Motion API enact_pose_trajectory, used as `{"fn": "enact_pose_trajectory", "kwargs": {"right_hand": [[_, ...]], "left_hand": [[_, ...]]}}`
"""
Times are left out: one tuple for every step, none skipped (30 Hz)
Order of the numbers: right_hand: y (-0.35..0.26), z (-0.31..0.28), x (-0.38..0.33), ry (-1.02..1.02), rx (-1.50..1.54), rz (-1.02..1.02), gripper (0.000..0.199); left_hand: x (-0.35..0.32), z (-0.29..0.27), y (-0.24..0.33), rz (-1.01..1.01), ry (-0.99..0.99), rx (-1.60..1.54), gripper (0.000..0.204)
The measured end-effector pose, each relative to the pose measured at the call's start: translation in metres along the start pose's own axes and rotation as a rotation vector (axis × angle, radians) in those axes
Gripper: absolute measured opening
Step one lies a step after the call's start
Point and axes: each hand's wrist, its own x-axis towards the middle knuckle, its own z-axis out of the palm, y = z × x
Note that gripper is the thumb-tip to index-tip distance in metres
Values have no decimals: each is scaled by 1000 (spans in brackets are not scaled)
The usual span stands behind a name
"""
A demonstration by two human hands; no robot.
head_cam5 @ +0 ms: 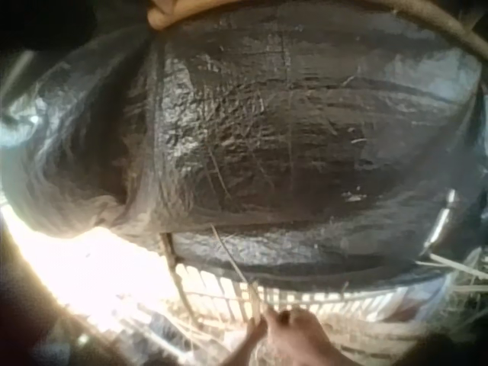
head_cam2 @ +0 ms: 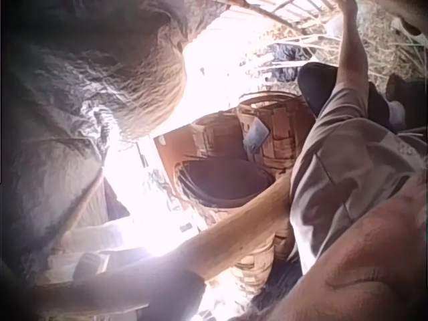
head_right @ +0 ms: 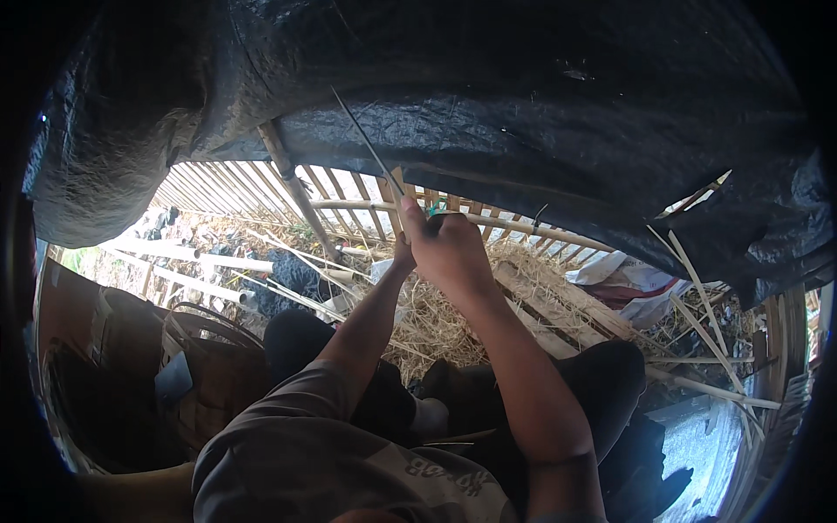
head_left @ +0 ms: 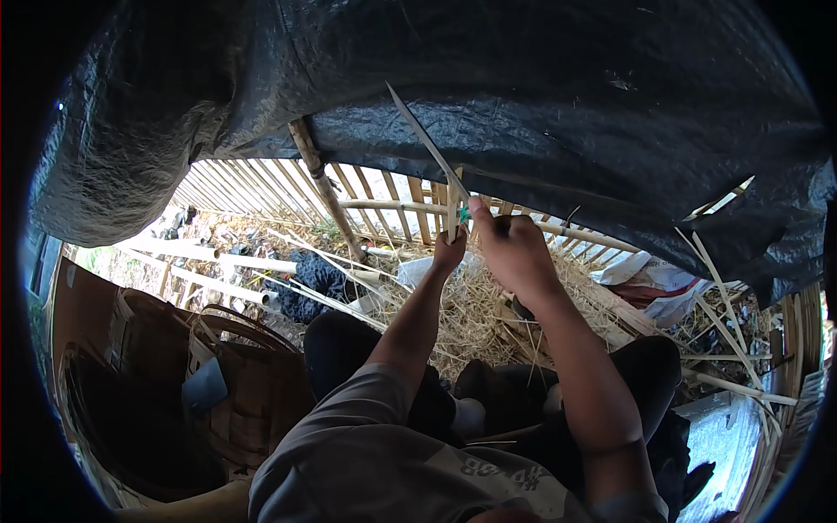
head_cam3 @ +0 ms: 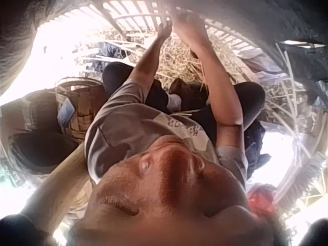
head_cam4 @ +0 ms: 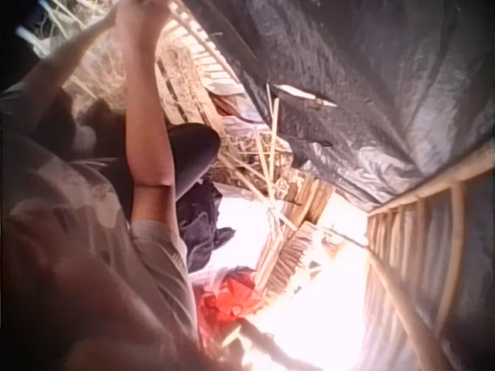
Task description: The person shaves a strip of wood with a machete and then ties thin strips together by hand.
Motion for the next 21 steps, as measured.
{"fn": "enact_pose_trajectory", "kwargs": {"right_hand": [[-6,-9,-1,-33,-22,23,75],[-9,-14,-1,-65,-44,45,75],[-9,-17,-1,-94,-79,61,77],[-4,-14,-1,-60,-82,58,78],[5,-8,0,-27,-85,55,78],[6,-4,0,0,-86,46,79],[7,-6,0,-9,-106,58,79],[6,-9,0,-17,-127,70,80],[5,-12,0,-28,-140,88,80],[5,-15,0,-40,-171,106,80],[4,-18,2,-50,-202,124,80],[3,-22,2,-51,-233,141,81],[2,-24,1,-25,-257,139,82],[1,-29,-1,-57,-251,136,82],[-1,-36,-3,-90,-246,133,84],[-5,-43,-6,-124,-239,129,85],[-9,-49,-10,-184,-239,202,87],[-5,-55,-13,-190,-235,232,88],[1,-61,-15,-197,-231,260,89],[8,-66,-17,-207,-226,286,90],[17,-68,-21,-175,-213,272,91]], "left_hand": [[1,-2,-4,-2,4,0,44],[0,-5,-9,-3,8,-1,43],[-1,-1,-11,13,2,3,44],[-1,2,-13,31,-3,9,45],[-1,4,-14,29,-11,13,45],[-1,5,-17,21,-5,20,45],[-1,6,-18,14,1,26,46],[0,9,-20,8,5,29,46],[0,10,-22,-8,-9,49,46],[0,11,-23,-8,-25,49,46],[-3,12,-25,-12,-40,49,46],[-2,15,-25,-10,-56,45,46],[-2,16,-24,-14,-73,43,45],[-2,17,-24,-19,-91,41,45],[-2,17,-24,24,-87,17,44],[1,15,-23,-13,-94,43,45],[-3,10,-23,-35,-135,115,40],[-5,13,-18,-54,-190,175,36],[-7,16,-12,57,-252,169,29],[-10,18,-6,167,-311,163,23],[-11,13,-2,279,-357,162,17]]}}
